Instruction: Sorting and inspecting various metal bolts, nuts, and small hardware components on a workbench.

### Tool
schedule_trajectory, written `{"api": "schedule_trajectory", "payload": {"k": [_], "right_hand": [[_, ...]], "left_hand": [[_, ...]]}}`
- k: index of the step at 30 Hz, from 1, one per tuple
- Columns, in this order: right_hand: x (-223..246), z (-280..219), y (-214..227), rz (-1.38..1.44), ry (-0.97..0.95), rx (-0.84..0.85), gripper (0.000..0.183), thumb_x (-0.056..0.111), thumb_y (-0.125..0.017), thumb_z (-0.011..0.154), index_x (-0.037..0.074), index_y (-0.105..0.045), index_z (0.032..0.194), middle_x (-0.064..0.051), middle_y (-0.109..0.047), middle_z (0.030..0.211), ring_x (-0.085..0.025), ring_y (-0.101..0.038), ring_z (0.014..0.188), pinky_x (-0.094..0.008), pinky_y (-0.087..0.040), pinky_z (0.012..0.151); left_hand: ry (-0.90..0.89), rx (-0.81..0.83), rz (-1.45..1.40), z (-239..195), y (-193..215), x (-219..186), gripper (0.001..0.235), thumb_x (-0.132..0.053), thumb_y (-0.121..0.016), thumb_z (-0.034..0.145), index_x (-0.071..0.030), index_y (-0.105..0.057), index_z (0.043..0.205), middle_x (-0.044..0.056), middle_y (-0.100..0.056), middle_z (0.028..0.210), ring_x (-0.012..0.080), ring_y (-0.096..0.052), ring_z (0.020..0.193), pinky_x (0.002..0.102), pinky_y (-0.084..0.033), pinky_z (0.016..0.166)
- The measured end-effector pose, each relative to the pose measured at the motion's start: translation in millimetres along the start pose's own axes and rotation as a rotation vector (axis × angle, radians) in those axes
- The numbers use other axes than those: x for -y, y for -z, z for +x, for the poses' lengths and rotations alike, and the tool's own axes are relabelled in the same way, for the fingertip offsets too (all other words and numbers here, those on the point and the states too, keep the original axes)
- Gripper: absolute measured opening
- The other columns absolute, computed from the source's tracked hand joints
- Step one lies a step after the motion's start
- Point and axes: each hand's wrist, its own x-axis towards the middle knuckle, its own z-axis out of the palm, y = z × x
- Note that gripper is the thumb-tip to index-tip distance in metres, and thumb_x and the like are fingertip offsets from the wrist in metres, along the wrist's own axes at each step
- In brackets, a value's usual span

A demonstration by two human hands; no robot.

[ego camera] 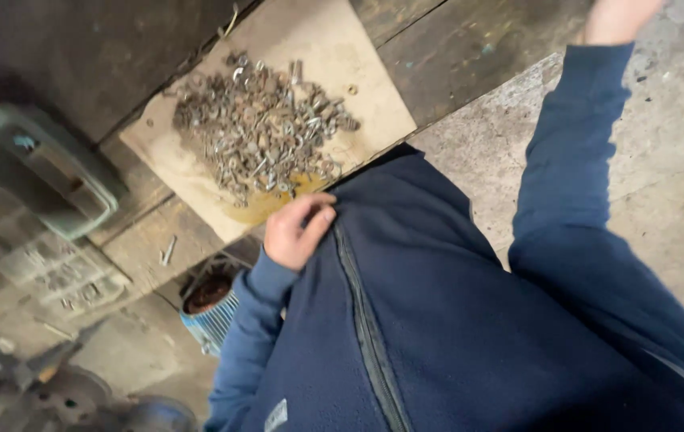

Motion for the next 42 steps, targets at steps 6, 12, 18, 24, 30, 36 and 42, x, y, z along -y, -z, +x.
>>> {"api": "schedule_trajectory", "payload": {"k": [6, 12, 18, 24, 30, 36, 42], "right_hand": [[69, -92, -116, -0.127, -0.283, 0.392, 0.015, 0.006, -0.053, 0.103, 0.004, -0.059, 0.116, -0.012, -0.067, 0.089, -0.018, -0.062, 0.063, -0.027, -0.048, 0.052], [140, -227, -209, -0.297, 0.260, 1.238, 0.014, -0.006, -0.075, 0.098, -0.010, -0.075, 0.111, -0.017, -0.069, 0.091, -0.024, -0.056, 0.064, -0.034, -0.045, 0.061], [130, -243, -253, -1.024, 0.585, 1.618, 0.065, 0.043, -0.065, 0.104, 0.006, -0.055, 0.157, -0.001, -0.077, 0.084, -0.022, -0.071, 0.055, -0.031, -0.059, 0.051], [114, -254, -254, -1.181, 0.982, 1.253, 0.042, 0.053, -0.073, 0.108, 0.022, -0.073, 0.135, 0.009, -0.070, 0.071, -0.017, -0.071, 0.060, -0.028, -0.054, 0.056], [92, -275, -264, -1.235, 0.969, 1.117, 0.026, 0.044, -0.078, 0.109, 0.021, -0.070, 0.101, 0.005, -0.065, 0.072, -0.018, -0.063, 0.058, -0.031, -0.047, 0.060], [143, -289, -271, -0.588, 0.346, 1.165, 0.024, 0.006, -0.071, 0.106, -0.013, -0.073, 0.120, -0.016, -0.073, 0.086, -0.022, -0.066, 0.066, -0.031, -0.052, 0.058], [149, -357, -257, -0.422, 0.168, 1.263, 0.030, 0.025, -0.069, 0.101, 0.011, -0.070, 0.128, -0.016, -0.076, 0.104, -0.039, -0.072, 0.086, -0.047, -0.059, 0.065]], "left_hand": [[0.253, 0.084, 0.250, -48, -11, 103, 0.025, -0.033, -0.057, 0.097, -0.014, -0.069, 0.108, 0.009, -0.075, 0.095, 0.0323, -0.069, 0.079, 0.040, -0.052, 0.071], [0.117, -0.117, 0.349, -47, -14, 130, 0.033, -0.032, -0.065, 0.093, -0.011, -0.066, 0.117, 0.009, -0.076, 0.107, 0.0335, -0.072, 0.090, 0.039, -0.055, 0.075], [0.176, -0.189, 0.200, -80, 13, 128, 0.022, -0.027, -0.059, 0.095, -0.012, -0.064, 0.110, 0.005, -0.073, 0.101, 0.0270, -0.070, 0.085, 0.035, -0.054, 0.074], [0.253, -0.215, 0.015, -115, 21, 152, 0.026, -0.024, -0.064, 0.092, -0.012, -0.070, 0.114, 0.004, -0.075, 0.093, 0.0208, -0.068, 0.071, 0.033, -0.053, 0.067], [0.221, -0.171, 0.031, -121, 37, 165, 0.025, -0.022, -0.066, 0.091, -0.013, -0.069, 0.114, 0.001, -0.073, 0.092, 0.0181, -0.067, 0.069, 0.031, -0.052, 0.065], [0.148, -0.161, -0.159, -107, 65, 149, 0.029, -0.020, -0.069, 0.093, -0.007, -0.068, 0.118, 0.000, -0.071, 0.088, 0.0127, -0.059, 0.065, 0.025, -0.050, 0.063], [0.093, -0.081, -0.640, -62, 43, 190, 0.051, -0.028, -0.070, 0.102, -0.016, -0.051, 0.148, 0.016, -0.073, 0.125, 0.0211, -0.074, 0.095, 0.037, -0.063, 0.083]]}}
